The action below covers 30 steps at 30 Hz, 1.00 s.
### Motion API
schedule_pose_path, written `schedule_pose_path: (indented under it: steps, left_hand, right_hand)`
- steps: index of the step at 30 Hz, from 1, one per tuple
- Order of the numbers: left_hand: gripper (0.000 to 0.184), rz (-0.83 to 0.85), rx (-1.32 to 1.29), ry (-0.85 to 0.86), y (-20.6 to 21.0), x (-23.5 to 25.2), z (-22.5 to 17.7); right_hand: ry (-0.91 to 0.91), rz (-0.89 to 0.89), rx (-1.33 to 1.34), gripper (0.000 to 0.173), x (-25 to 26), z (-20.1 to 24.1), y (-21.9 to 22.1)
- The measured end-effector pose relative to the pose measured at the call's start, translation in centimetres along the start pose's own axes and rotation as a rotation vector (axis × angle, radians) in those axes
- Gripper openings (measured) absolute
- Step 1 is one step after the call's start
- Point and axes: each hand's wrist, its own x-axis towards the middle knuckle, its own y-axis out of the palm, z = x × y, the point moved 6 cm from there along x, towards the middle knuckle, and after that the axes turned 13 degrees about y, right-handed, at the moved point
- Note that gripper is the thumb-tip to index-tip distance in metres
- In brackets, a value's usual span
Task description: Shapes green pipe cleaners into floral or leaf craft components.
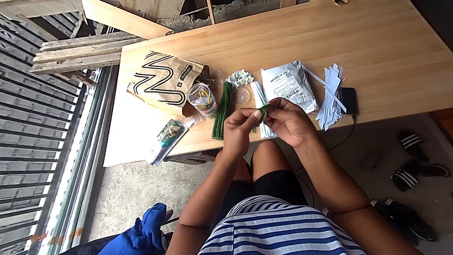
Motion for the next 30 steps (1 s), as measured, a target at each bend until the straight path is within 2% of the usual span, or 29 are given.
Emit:
schedule_pose_path:
  steps: [5,10,14,17,21,26,28,30]
  left_hand:
    - [0.018,0.012,-0.095,-0.083,0.5,-0.1,0.3]
    - [0.016,-0.009,-0.08,-0.056,0.5,-0.1,0.1]
    - [0.015,0.005,-0.035,0.008,0.4,-0.2,-0.2]
    - [0.014,0.0,0.031,0.058,0.1,-0.2,-0.5]
    - [0.013,0.014,0.129,0.144,0.1,-0.1,-0.7]
    - [0.012,0.017,0.14,0.164,0.4,-0.2,-0.8]
    - [0.015,0.045,0.072,0.105,0.5,-0.1,-0.8]
    - [0.017,0.075,-0.012,0.012,0.6,-0.1,-0.8]
  right_hand:
    - [0.172,0.111,0.087,0.021,0.9,-1.3,-0.4]
    - [0.183,0.168,0.207,0.024,0.4,-1.8,0.1]
    - [0.097,0.153,0.156,0.021,0.1,-1.1,0.1]
    - [-0.049,0.045,-0.032,0.019,-0.4,-0.1,0.1]
    - [-0.218,0.019,-0.234,0.013,-0.8,0.9,0.2]
    - [-0.372,-0.03,-0.332,0.012,-1.2,1.7,0.4]
    - [-0.371,0.008,-0.324,0.013,-1.0,1.7,0.3]
    - [-0.259,0.059,-0.253,0.016,-0.7,1.3,0.2]
